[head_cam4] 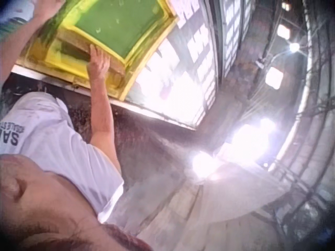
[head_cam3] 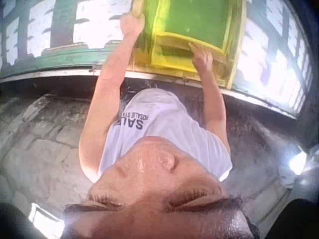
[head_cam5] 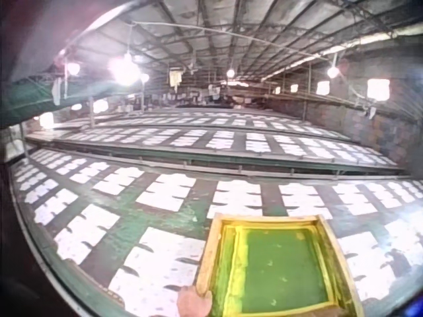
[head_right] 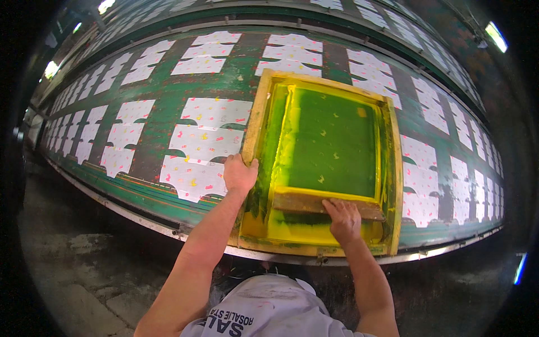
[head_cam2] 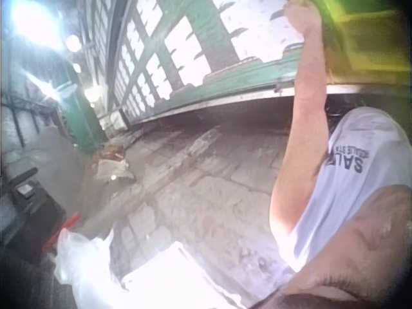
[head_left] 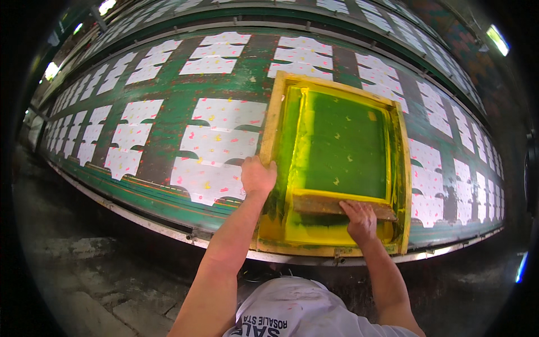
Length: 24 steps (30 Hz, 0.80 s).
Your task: The person uses a squeegee to pull green ink across a screen-printing frame, repeatedly applying ink to a series of white paper sheets arranged on a conveyor belt. The person moves the frame along the belt and continues the printing process.
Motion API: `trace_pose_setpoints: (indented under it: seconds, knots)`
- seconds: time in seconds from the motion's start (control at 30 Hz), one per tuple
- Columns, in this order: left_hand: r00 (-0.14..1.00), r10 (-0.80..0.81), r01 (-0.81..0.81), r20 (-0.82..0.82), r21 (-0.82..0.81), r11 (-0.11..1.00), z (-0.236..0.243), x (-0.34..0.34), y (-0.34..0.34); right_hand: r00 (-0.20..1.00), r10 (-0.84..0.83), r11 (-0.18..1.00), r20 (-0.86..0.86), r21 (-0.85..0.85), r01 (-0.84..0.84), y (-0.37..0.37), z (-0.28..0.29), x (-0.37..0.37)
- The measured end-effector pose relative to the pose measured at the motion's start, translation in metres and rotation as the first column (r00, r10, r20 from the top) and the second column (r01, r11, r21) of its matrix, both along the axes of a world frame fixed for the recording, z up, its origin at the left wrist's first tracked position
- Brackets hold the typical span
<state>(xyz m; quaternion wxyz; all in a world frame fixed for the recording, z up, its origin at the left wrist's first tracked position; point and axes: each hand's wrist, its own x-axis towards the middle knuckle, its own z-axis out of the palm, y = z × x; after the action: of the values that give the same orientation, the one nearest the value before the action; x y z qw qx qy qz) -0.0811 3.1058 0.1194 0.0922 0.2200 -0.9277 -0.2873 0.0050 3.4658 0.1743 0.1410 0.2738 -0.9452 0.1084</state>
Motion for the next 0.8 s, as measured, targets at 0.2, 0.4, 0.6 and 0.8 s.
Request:
trace_pose_setpoints:
  seconds: [0.2,0.4,0.6,0.8]
  knots:
    - [0.998,0.046,-0.046,0.039,-0.014,0.999,0.007,-0.006,0.006,0.991,-0.032,0.996,0.129,0.091,0.02,0.013,-0.016,-0.149]
    - [0.995,0.093,-0.09,0.047,-0.068,0.994,0.01,-0.009,0.013,0.988,-0.033,0.993,0.153,0.115,0.015,0.021,-0.025,-0.299]
    - [0.993,0.12,-0.12,-0.003,-0.126,0.985,0.009,-0.011,0.018,0.991,-0.03,0.995,0.128,0.101,0.017,0.021,-0.03,-0.432]
    - [0.992,0.124,-0.127,-0.026,-0.136,0.983,0.009,-0.011,0.02,0.965,-0.152,0.982,0.214,0.146,0.122,0.012,-0.013,-0.482]
